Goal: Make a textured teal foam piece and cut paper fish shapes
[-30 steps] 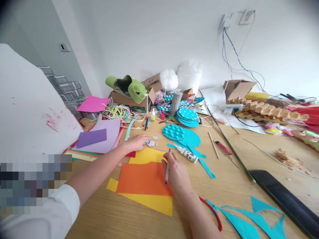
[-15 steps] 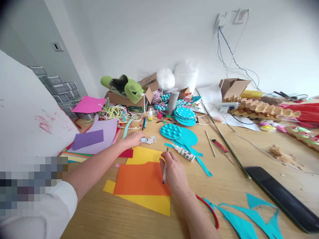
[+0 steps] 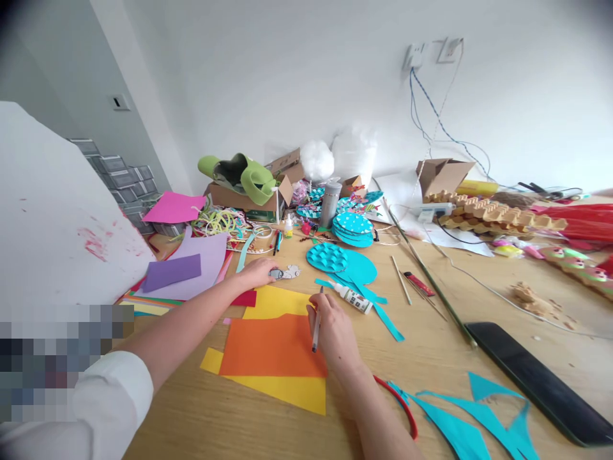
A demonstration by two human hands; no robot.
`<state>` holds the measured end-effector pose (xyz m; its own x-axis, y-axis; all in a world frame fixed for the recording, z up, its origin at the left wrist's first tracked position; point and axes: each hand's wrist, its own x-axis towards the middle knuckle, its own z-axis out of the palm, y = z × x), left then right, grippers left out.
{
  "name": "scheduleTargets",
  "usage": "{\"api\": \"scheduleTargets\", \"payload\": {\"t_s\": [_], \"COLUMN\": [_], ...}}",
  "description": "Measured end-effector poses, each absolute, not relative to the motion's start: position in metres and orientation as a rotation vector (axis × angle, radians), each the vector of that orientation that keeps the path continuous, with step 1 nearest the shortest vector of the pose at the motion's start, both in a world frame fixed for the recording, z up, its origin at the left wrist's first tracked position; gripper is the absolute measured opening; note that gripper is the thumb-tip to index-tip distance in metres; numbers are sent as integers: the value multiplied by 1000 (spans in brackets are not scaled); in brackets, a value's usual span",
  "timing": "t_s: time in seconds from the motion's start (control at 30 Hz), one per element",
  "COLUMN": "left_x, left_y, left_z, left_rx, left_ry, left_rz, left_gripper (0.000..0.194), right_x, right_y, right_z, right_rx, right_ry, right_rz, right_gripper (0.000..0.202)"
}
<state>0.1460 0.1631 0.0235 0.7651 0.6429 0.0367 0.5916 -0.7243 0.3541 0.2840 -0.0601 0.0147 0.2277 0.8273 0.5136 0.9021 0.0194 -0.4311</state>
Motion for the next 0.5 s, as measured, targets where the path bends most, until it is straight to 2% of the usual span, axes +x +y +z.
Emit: {"api": "scheduleTargets", "payload": {"t_s": [0.2, 0.33, 0.5], "left_x": [145, 143, 137], "left_y": [161, 157, 146], "left_z": [20, 29, 44], "left_rx": [2504, 2330, 1984], "left_ry": [1000, 1029, 982], "left_rz": [300, 407, 491], "left_gripper": [22, 8, 4], "right_x": [285, 285, 284], "right_y": [-61, -61, -61], "right_z": [15, 16, 19], "right_rx": [-1806, -1790, -1723], "right_ry": [-1604, -1600, -1538], "right_rz": [-140, -155, -80], "right_gripper": [15, 15, 16]}}
